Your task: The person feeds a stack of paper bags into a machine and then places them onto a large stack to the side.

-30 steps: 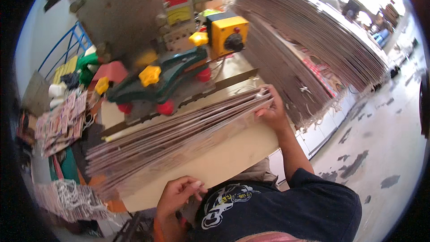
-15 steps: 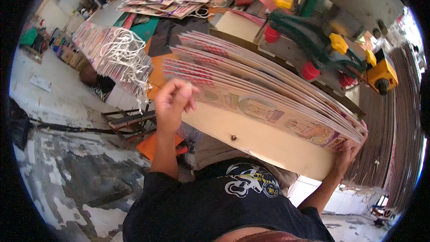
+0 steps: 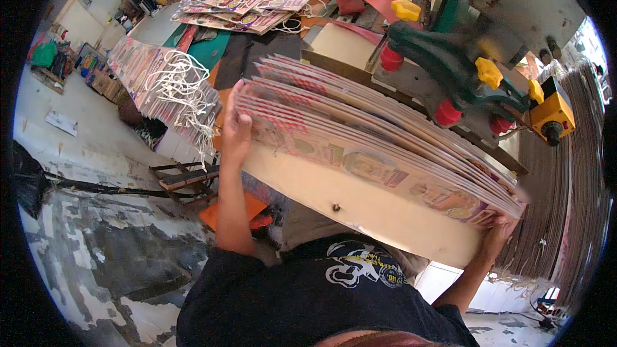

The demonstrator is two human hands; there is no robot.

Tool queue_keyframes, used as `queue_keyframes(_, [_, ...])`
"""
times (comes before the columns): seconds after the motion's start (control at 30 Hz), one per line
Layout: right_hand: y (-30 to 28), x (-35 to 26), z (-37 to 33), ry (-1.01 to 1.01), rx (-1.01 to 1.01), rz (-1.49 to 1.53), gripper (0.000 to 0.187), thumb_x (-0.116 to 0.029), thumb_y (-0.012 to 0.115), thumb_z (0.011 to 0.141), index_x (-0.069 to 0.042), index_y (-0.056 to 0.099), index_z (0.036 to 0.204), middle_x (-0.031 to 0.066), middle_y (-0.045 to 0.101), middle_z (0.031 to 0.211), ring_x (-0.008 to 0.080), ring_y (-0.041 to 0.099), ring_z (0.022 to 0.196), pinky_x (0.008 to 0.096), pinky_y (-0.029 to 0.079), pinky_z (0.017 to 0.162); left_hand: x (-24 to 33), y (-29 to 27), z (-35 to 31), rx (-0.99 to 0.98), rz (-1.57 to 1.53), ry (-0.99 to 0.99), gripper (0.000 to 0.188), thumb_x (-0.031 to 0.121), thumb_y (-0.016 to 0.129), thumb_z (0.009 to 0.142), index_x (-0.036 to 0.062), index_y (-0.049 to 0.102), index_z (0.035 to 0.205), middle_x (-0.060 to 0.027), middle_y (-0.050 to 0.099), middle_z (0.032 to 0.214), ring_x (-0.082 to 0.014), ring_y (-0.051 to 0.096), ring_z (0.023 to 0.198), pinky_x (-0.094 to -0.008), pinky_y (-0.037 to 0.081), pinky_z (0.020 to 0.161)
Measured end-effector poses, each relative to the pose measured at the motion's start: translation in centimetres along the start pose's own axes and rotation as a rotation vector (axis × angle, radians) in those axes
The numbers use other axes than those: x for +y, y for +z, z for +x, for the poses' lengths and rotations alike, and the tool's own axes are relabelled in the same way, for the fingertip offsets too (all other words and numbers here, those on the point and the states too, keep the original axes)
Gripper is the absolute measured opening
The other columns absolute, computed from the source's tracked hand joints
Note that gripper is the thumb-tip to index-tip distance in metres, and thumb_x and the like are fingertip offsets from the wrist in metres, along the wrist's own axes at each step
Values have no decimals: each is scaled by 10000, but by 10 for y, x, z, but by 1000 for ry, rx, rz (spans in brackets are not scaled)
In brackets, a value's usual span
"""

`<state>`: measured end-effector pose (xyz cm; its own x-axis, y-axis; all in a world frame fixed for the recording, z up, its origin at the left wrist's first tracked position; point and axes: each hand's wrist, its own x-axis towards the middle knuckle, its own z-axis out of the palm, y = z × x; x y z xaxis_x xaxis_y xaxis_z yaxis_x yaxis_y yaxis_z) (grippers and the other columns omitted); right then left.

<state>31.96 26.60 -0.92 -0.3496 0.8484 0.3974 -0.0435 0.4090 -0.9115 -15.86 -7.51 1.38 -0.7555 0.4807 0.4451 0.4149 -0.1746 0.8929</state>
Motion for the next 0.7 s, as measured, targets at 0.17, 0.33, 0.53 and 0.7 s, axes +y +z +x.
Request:
queue_keyframes(0.17, [17, -22, 4, -10, -61, 8, 1076, -801, 714, 642, -15, 407, 1308, 158, 516, 1284, 274, 503, 1220, 427, 388, 1074, 14, 16, 20, -157, -240, -137, 1221, 861, 491, 700, 19, 235, 1547, -165, 299, 1580, -267, 316, 1451, -420, 274, 1189])
queue_keyframes(0.33, [30, -39, 5, 14, -86, 45, 1008, -827, 715, 598, -48, 436, 1174, 148, 544, 1210, 262, 525, 1174, 424, 406, 1052, 4, 17, 38, -298, -307, -95, 1375, 899, 571, 551, 14, 236, 1548, -182, 269, 1599, -281, 296, 1462, -435, 275, 1193])
queue_keyframes(0.53, [32, -38, 1, 17, -50, 25, 1053, -802, 740, 586, -37, 440, 1243, 129, 553, 1199, 243, 539, 1146, 398, 428, 1022, -4, 19, 36, -220, -194, -148, 1178, 797, 761, 532, 11, 457, 1354, -104, 550, 1271, -206, 541, 1191, -359, 443, 1037])
queue_keyframes(0.7, [13, -11, 0, -29, -39, 9, 1021, -783, 745, 609, -33, 457, 1238, 108, 567, 1153, 226, 560, 1101, 376, 458, 969, -23, 9, 36, -135, -19, 41, 1036, 832, 702, 578, 25, 517, 1201, -67, 576, 1146, -182, 569, 1091, -342, 478, 949])
